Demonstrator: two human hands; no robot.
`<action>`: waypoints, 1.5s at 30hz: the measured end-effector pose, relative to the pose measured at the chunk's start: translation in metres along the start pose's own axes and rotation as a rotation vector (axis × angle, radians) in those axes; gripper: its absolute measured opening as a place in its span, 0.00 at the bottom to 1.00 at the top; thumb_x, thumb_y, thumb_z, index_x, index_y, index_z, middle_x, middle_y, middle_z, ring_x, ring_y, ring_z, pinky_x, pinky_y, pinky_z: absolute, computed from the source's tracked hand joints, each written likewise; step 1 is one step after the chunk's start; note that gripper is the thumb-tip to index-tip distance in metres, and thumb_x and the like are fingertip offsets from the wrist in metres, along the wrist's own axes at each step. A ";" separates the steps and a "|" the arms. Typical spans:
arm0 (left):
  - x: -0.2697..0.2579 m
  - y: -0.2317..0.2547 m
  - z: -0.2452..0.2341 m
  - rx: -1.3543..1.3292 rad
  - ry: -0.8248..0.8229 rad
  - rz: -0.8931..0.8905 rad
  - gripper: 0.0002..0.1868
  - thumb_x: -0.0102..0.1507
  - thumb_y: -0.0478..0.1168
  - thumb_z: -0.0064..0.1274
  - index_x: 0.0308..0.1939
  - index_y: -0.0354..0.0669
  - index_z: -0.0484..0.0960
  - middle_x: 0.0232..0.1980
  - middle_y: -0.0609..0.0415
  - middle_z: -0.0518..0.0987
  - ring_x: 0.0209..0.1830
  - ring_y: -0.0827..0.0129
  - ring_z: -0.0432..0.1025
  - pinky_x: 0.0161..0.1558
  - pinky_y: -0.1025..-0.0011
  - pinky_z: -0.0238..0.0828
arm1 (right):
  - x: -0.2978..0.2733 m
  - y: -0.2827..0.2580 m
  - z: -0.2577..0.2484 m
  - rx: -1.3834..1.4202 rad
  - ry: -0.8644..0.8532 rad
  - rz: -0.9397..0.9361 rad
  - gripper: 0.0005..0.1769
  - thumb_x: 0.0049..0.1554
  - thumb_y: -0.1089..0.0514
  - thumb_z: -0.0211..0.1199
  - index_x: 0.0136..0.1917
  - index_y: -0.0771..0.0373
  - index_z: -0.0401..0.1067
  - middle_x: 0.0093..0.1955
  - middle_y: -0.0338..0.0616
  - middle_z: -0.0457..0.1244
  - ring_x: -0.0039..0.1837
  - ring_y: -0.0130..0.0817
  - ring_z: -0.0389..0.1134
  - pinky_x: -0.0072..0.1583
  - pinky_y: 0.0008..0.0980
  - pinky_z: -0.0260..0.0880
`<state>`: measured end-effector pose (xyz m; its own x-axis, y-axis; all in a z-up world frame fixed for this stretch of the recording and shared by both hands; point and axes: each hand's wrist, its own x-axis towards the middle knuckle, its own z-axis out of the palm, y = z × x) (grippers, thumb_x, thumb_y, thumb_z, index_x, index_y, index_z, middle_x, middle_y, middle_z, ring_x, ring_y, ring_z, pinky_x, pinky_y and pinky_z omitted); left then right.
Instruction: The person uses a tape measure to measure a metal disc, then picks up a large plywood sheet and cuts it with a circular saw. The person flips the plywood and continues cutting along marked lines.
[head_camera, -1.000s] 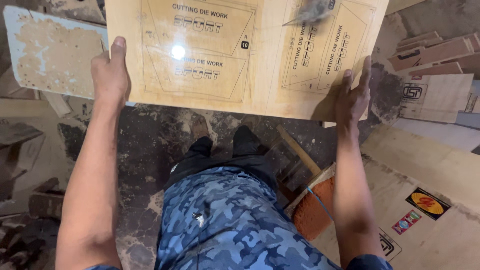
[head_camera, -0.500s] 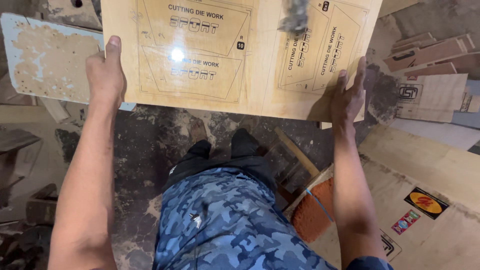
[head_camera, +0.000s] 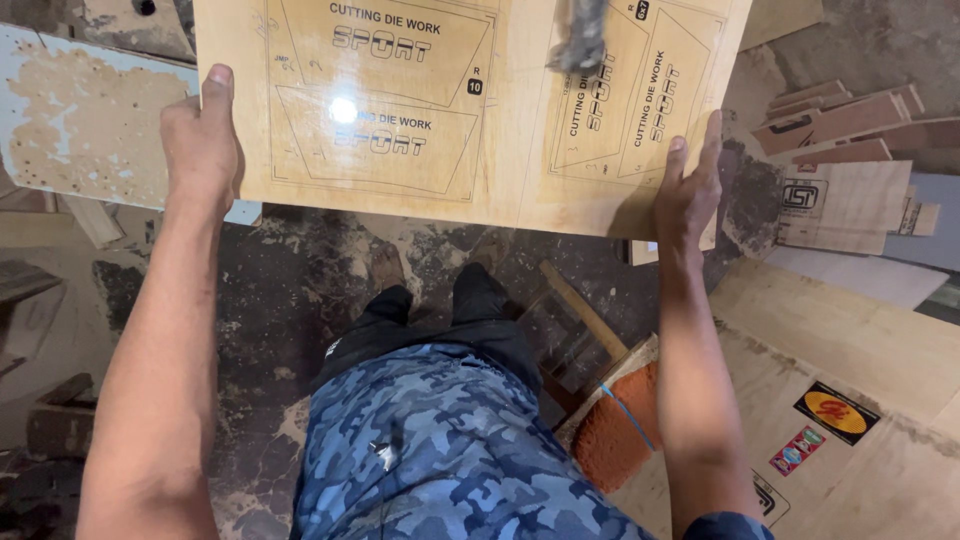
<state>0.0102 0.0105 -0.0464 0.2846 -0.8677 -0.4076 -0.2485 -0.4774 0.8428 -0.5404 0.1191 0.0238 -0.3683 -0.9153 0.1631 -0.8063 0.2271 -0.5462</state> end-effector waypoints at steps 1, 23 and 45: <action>0.000 0.001 0.000 -0.030 -0.007 0.016 0.32 0.74 0.56 0.51 0.38 0.23 0.81 0.36 0.47 0.81 0.34 0.72 0.72 0.37 0.67 0.71 | 0.001 0.000 0.000 0.002 0.003 -0.004 0.29 0.74 0.55 0.54 0.83 0.61 0.50 0.72 0.63 0.65 0.70 0.52 0.71 0.67 0.42 0.72; 0.002 -0.003 -0.001 -0.006 0.010 0.100 0.33 0.75 0.57 0.53 0.36 0.22 0.81 0.35 0.47 0.81 0.34 0.72 0.72 0.38 0.65 0.72 | -0.003 0.007 0.002 -0.060 0.018 -0.011 0.29 0.74 0.49 0.54 0.82 0.59 0.51 0.72 0.65 0.64 0.70 0.58 0.69 0.67 0.47 0.70; 0.003 -0.007 0.001 -0.022 0.039 0.063 0.34 0.73 0.57 0.54 0.38 0.20 0.80 0.36 0.46 0.82 0.35 0.73 0.74 0.38 0.66 0.74 | -0.006 0.021 0.006 -0.054 0.033 -0.021 0.29 0.75 0.49 0.56 0.83 0.56 0.52 0.65 0.64 0.69 0.66 0.57 0.73 0.63 0.46 0.73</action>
<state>0.0121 0.0108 -0.0539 0.3051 -0.8897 -0.3396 -0.2468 -0.4182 0.8742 -0.5525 0.1269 0.0059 -0.3655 -0.9088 0.2013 -0.8373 0.2265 -0.4976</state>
